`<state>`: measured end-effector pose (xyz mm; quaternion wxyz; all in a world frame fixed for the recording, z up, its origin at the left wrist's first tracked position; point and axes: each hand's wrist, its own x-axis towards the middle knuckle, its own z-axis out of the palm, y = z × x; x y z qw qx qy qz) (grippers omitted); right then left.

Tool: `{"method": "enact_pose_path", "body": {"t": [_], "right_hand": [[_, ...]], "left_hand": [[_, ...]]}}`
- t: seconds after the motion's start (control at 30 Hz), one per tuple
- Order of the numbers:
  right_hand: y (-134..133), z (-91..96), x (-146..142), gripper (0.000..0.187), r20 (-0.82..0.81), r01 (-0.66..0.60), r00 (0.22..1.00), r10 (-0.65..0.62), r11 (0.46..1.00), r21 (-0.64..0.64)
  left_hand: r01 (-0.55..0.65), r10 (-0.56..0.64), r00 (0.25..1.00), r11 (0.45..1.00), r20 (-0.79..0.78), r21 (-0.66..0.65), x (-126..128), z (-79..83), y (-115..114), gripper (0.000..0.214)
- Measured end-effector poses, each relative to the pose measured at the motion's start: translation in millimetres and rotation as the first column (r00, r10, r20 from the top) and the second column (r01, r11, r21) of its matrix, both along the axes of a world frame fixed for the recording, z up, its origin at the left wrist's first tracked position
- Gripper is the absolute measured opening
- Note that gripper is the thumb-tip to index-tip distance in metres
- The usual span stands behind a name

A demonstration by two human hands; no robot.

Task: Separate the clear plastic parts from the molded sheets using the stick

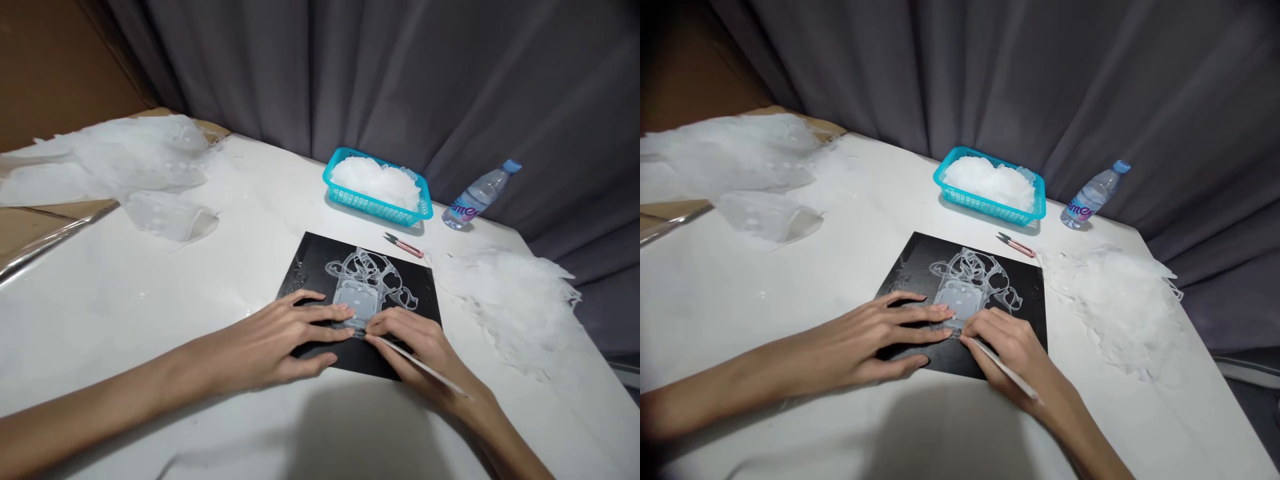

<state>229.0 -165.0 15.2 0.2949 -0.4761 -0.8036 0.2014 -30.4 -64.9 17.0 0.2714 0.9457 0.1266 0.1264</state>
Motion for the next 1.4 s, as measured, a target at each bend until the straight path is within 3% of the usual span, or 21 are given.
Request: {"method": "enact_pose_path", "body": {"t": [0.1,0.2,0.53,0.8,0.97,1.17,1.23,1.3,1.4], "right_hand": [[0,1.3,0,0.009,-0.098,0.006,0.995,-0.007,1.0,-0.016],[2,-1.6,-3,0.01,-0.094,-0.011,0.995,0.012,1.0,0.013],[4,-8.7,-2,0.01,0.079,-0.07,0.995,0.057,0.982,0.178],[3,-11.1,-7,0.01,0.152,-0.028,0.988,-0.008,0.972,0.234],[3,-21.8,-7,0.011,0.306,-0.082,0.951,-0.034,0.93,0.357],[2,-27.4,-11,0.031,0.367,-0.052,0.923,-0.112,0.911,0.409],[3,-25.4,-14,0.031,0.389,-0.051,0.911,-0.141,0.895,0.444],[4,-23.5,-16,0.027,0.384,-0.043,0.908,-0.166,0.876,0.481],[5,-21.4,-20,0.026,0.327,0.003,0.925,-0.193,0.864,0.503]], "left_hand": [[0.001,-0.001,0.999,1.0,-0.043,-0.018,0,2.7,1,0.043],[0.005,-0.006,0.998,1.0,-0.062,-0.016,0,3.0,1,0.043],[0.002,-0.002,1.0,1.0,0.003,-0.021,-1,1.0,1,0.041],[0.006,-0.006,1.0,1.0,-0.03,0.002,-1,0.3,0,0.041],[0.005,-0.005,1.0,1.0,0.007,-0.006,0,3.5,2,0.042],[0.025,-0.024,1.0,0.998,-0.013,0.062,0,1.5,2,0.044],[-0.03,0.028,0.999,0.995,0.027,0.097,-1,-1.0,-1,0.039],[-0.159,0.153,0.985,0.985,0.083,0.071,0,-1.8,-6,0.029],[-0.376,0.383,0.923,0.914,0.018,-0.151,7,1.4,-13,0.029]]}}
